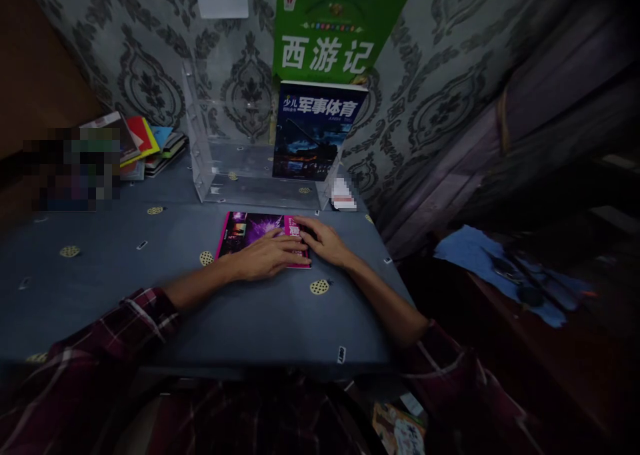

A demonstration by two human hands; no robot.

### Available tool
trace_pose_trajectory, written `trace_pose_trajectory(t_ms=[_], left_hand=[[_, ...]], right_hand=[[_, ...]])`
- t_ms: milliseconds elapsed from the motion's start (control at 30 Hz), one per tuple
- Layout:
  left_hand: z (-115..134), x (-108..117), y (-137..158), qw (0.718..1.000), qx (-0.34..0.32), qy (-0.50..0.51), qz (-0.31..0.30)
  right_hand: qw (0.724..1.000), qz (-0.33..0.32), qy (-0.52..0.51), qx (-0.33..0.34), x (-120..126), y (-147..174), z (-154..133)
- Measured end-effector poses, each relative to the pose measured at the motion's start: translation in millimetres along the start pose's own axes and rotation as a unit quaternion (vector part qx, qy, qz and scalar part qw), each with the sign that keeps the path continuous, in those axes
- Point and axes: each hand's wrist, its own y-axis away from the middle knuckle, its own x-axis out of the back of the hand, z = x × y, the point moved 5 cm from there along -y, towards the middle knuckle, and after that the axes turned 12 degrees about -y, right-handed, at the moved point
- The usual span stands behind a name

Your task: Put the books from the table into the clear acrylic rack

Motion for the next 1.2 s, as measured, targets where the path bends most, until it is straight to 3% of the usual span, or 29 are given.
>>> trace_pose_trajectory(t_ms=[433,600,867,1200], left_hand=[[20,6,6,0.997,0.017,-0.065,-0.024],[33,16,9,0.991,0.053,-0.109,-0.049],[45,18,27,0.989,0.096,-0.090,-0.065],[58,17,53,0.969,0.172,-0.131,-0.119]], right_hand=[[0.996,-0.058,0.073,-0.005,-5,5,-8],[0.993,-0.054,0.108,-0.006,-9,13,-13],[0.982,-0.082,0.167,0.017,-11,56,-39],[0.974,-0.097,0.202,0.019,-12,58,-43]])
